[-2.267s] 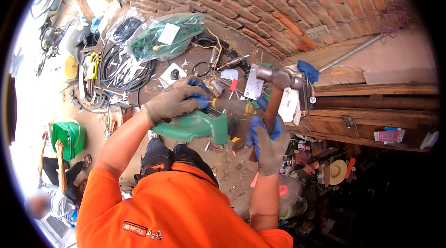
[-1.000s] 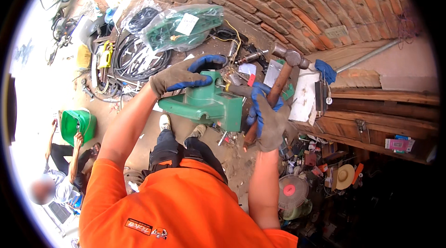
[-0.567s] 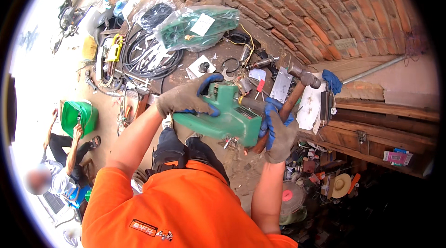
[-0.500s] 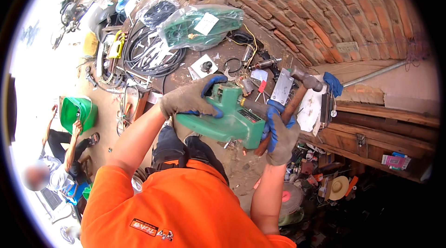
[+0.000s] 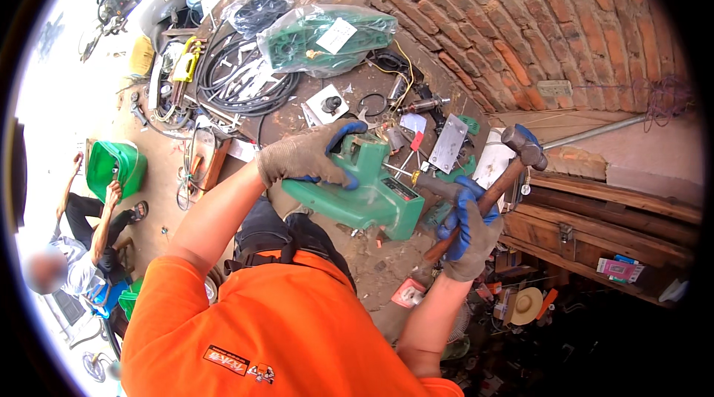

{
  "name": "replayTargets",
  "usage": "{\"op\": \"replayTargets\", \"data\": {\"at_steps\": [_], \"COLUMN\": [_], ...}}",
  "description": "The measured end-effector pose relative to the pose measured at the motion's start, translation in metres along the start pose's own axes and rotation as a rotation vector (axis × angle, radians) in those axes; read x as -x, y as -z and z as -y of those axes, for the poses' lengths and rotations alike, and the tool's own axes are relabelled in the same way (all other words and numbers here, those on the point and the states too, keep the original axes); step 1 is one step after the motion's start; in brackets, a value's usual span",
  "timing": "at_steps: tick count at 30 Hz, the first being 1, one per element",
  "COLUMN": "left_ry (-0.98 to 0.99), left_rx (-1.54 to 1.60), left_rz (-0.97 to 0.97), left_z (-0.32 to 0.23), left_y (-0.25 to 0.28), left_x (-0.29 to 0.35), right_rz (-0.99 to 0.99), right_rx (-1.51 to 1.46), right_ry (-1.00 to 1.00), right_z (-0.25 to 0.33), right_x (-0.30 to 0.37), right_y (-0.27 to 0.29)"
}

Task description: The person disassembles a green power tool, removing the battery and casing to access internal components. They use a hammer to tap and adjust parts within the tool's body, then reassemble the casing and reinsert the battery.

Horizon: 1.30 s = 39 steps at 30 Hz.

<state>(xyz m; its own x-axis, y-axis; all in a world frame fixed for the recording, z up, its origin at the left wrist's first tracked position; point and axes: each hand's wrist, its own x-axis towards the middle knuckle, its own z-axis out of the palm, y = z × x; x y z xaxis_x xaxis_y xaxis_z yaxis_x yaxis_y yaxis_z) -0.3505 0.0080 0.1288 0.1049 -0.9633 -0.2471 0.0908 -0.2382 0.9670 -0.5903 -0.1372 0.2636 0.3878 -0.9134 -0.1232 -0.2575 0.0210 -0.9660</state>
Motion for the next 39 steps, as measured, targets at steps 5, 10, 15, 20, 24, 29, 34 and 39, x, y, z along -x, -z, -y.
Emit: {"op": "replayTargets", "data": {"at_steps": [5,10,15,20,24,29,34,39], "left_ry": [0.000,-0.001,0.007,-0.102,-0.170,-0.238,-0.338,-0.381], "left_rx": [0.001,-0.002,-0.017,-0.130,-0.292,-0.357,-0.477,-0.466], "left_rz": [-0.006,0.001,-0.007,-0.001,-0.015,-0.028,-0.095,-0.076], "left_z": [0.001,0.000,-0.001,-0.004,-0.022,-0.025,-0.030,-0.031], "left_y": [0.000,0.001,0.000,0.000,-0.003,-0.006,-0.017,-0.020], "left_x": [0.000,-0.001,-0.002,-0.005,-0.005,-0.008,-0.011,-0.013], "right_rz": [0.002,-0.015,-0.006,-0.034,0.015,0.014,0.036,0.051], "right_rx": [-0.004,0.016,0.002,-0.020,-0.062,-0.077,-0.088,-0.142], "right_ry": [-0.009,0.006,-0.007,-0.040,-0.067,-0.057,-0.098,-0.058], "right_z": [-0.003,-0.006,-0.008,-0.006,-0.002,0.002,0.003,0.005], "right_x": [-0.001,-0.003,-0.006,-0.007,-0.004,-0.002,0.003,0.008], "right_y": [-0.002,-0.001,0.003,-0.003,-0.008,-0.011,-0.013,-0.015]}}
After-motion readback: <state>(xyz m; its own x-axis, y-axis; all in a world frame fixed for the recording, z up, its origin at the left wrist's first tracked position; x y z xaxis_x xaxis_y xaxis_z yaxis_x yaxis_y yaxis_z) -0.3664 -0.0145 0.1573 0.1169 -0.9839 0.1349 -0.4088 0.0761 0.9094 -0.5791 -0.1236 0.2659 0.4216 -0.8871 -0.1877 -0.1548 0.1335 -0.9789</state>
